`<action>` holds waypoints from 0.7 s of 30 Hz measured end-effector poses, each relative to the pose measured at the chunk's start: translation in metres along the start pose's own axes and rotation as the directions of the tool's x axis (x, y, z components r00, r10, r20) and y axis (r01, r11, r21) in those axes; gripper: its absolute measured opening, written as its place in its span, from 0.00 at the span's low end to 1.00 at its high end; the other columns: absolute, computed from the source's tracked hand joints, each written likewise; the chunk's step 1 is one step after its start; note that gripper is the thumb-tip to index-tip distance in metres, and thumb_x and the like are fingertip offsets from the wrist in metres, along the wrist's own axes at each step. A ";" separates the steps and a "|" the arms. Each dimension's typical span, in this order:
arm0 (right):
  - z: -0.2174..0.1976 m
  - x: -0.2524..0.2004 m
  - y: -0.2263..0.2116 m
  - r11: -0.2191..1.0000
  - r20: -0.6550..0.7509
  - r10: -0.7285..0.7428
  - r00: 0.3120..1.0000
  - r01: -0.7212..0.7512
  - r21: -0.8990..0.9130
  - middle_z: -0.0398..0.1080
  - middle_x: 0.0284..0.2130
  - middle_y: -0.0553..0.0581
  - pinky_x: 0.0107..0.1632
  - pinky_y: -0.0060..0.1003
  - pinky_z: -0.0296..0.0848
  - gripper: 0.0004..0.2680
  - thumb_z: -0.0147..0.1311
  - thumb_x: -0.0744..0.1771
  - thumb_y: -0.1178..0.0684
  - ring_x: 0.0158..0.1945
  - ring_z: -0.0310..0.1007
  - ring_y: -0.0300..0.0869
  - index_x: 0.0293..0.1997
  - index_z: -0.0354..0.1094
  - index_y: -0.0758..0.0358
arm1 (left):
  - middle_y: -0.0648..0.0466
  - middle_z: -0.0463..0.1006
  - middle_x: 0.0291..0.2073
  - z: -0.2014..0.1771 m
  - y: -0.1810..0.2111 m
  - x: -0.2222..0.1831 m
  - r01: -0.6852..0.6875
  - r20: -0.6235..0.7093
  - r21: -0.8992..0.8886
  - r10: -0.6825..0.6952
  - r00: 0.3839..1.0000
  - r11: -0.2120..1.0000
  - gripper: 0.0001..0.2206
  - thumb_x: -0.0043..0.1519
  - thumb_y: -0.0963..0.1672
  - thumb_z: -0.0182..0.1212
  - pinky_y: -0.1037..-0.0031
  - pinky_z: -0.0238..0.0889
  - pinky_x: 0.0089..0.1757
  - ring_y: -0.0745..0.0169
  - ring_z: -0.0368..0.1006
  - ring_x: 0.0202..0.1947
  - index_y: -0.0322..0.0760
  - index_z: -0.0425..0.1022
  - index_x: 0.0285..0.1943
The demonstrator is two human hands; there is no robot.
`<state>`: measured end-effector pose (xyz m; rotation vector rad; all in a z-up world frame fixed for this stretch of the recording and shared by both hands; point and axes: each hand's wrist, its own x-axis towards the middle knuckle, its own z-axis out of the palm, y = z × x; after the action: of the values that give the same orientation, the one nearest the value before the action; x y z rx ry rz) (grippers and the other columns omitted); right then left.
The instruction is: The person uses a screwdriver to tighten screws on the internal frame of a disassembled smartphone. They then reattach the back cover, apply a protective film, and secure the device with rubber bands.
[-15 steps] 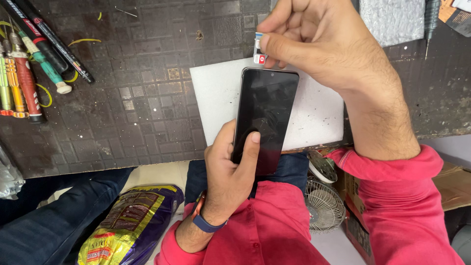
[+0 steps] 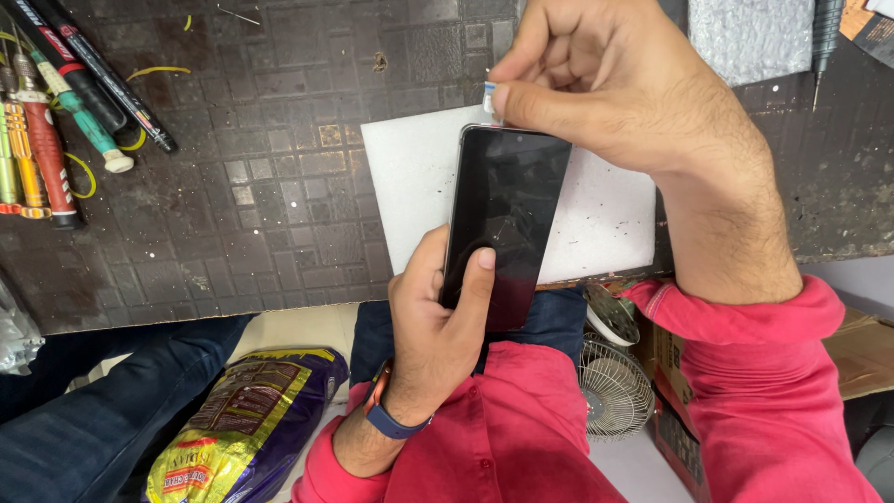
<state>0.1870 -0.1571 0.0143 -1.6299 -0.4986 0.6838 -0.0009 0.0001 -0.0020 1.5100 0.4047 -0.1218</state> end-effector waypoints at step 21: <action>-0.004 -0.004 -0.006 0.990 0.060 -0.009 0.998 0.018 -0.140 0.74 0.34 0.51 0.45 0.26 0.77 0.04 0.63 0.69 0.63 0.40 0.76 0.32 0.42 0.71 0.68 | 0.65 0.70 0.25 0.001 -0.002 -0.001 -0.029 -0.014 0.039 0.029 0.999 0.999 0.10 0.70 0.41 0.59 0.85 0.55 0.28 0.83 0.58 0.27 0.26 0.75 0.54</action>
<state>0.1870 -0.1622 0.0215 -1.7402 -0.6120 0.7014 -0.0022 -0.0011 -0.0038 1.5550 0.3938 -0.0968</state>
